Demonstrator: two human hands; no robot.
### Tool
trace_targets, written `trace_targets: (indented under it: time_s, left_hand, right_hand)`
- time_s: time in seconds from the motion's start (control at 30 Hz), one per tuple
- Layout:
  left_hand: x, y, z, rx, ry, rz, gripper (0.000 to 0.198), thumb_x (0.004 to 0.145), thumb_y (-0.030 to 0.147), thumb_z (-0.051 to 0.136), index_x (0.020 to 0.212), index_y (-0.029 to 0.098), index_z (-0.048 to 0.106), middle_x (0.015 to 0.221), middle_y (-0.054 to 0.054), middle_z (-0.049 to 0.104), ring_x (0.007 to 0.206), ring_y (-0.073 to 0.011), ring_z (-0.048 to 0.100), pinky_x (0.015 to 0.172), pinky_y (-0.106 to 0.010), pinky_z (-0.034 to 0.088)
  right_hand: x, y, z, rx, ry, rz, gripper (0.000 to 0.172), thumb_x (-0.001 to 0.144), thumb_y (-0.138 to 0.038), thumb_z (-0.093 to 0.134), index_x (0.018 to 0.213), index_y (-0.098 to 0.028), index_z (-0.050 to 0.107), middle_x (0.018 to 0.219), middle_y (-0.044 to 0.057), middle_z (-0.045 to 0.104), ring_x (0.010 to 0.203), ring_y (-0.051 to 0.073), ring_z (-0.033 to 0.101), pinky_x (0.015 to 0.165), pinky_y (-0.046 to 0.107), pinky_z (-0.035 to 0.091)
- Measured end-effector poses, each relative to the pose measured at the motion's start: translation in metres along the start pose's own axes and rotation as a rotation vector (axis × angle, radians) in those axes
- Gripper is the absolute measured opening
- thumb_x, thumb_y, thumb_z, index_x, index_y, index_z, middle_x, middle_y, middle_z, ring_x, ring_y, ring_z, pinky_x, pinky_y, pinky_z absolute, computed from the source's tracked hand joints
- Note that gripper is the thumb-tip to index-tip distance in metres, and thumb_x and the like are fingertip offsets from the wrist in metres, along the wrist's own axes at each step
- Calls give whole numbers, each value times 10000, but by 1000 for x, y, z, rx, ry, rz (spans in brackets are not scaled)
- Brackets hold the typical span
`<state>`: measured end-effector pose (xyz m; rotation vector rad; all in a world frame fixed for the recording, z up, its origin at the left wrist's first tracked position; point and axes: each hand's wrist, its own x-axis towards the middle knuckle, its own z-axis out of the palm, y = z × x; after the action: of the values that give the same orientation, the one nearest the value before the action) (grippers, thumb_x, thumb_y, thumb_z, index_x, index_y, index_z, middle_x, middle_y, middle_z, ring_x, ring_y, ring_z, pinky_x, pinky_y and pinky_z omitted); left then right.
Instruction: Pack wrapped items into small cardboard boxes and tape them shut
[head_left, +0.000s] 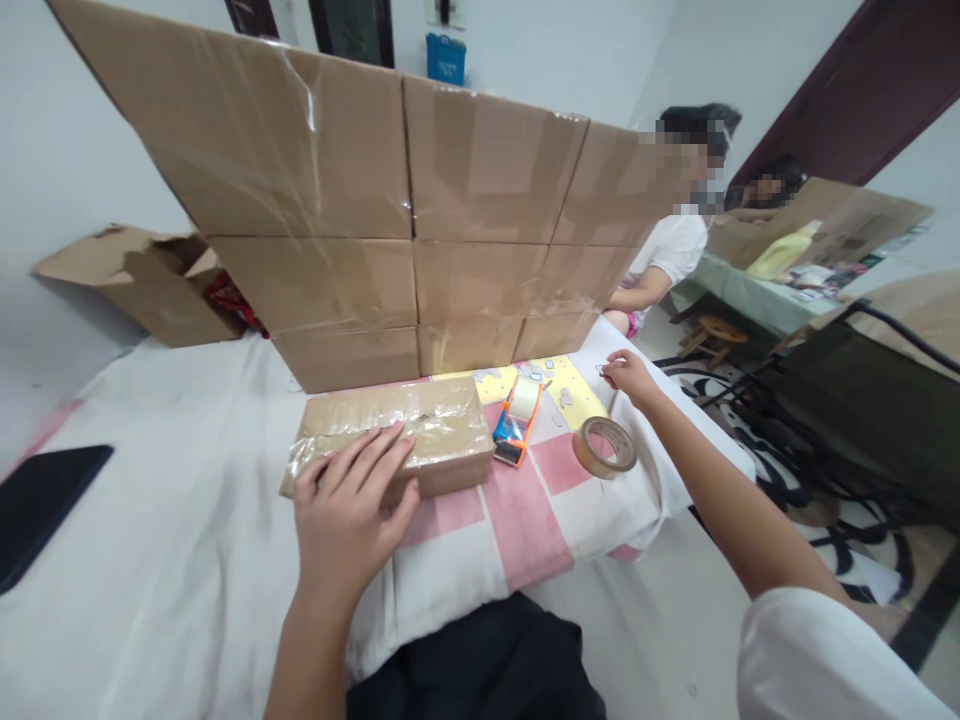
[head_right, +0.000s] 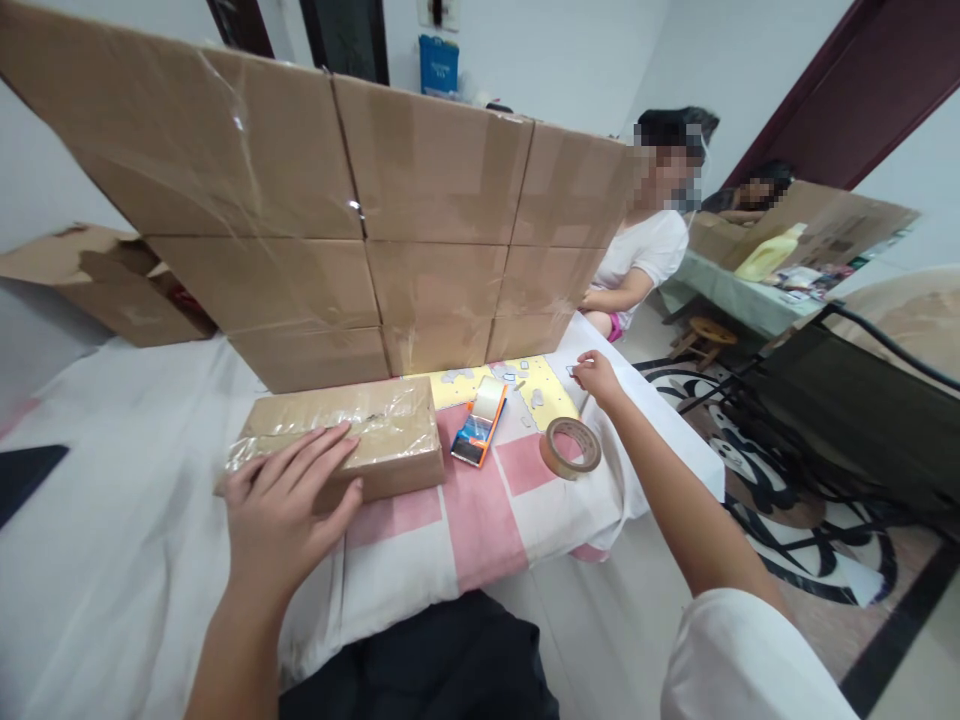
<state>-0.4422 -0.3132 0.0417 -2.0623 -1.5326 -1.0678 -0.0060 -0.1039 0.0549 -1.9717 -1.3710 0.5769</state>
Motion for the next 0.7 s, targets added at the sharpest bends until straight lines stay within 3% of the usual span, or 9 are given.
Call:
trace_targets:
  time_s: [0.1, 0.17, 0.27, 0.37, 0.47, 0.6, 0.7]
  left_hand:
    - [-4, -13, -9, -23, 5, -51, 392, 886, 294, 622, 1278, 280, 606, 1338, -44, 687, 1190, -288, 654, 969, -457, 342]
    - [-6, -21, -14, -44, 6, -82, 376, 897, 299, 617, 1272, 279, 603, 1344, -53, 683, 1201, -287, 648, 974, -455, 346]
    - [-9, -29, -20, -71, 10, -113, 363, 901, 297, 621, 1262, 275, 599, 1337, -63, 686, 1211, -286, 643, 986, -450, 355]
    - [-12, -35, -22, -93, 30, -150, 371, 896, 287, 636, 1263, 260, 596, 1333, -90, 685, 1213, -293, 639, 992, -446, 374]
    - [-15, -40, -23, -107, 41, -176, 391, 891, 270, 651, 1277, 248, 593, 1347, -118, 671, 1219, -305, 630, 1005, -452, 383]
    - [-17, -42, -22, -122, 44, -190, 422, 877, 252, 668, 1291, 242, 588, 1350, -135, 664, 1235, -318, 618, 1032, -468, 382]
    - [-17, -41, -19, -124, 56, -201, 432, 868, 258, 677, 1292, 247, 594, 1332, -135, 673, 1225, -322, 622, 1043, -484, 379]
  right_hand:
    - [-46, -32, 20, 235, -101, -95, 280, 726, -260, 662, 931, -231, 473, 638, -50, 574, 550, 111, 503, 561, 245, 407]
    - [-85, -58, 46, 528, -244, -139, 343, 690, -317, 732, 940, -232, 513, 629, -59, 567, 535, 103, 497, 526, 228, 372]
    - [-144, -96, 90, 813, -459, -124, 382, 673, -358, 799, 953, -225, 575, 640, -47, 609, 520, 95, 501, 513, 226, 365]
    - [-180, -124, 125, 928, -595, -57, 370, 686, -376, 819, 963, -215, 635, 531, -52, 574, 475, 92, 455, 457, 210, 260]
    - [-188, -134, 138, 1000, -616, -5, 344, 672, -385, 847, 915, -200, 688, 516, -39, 572, 469, 83, 436, 447, 213, 211]
    - [-181, -129, 135, 1036, -614, -32, 248, 706, -384, 850, 809, -200, 719, 559, -19, 579, 503, 85, 452, 463, 232, 206]
    - [-181, -124, 132, 1052, -655, -74, 185, 745, -373, 827, 787, -216, 739, 772, 18, 661, 571, 88, 468, 487, 245, 241]
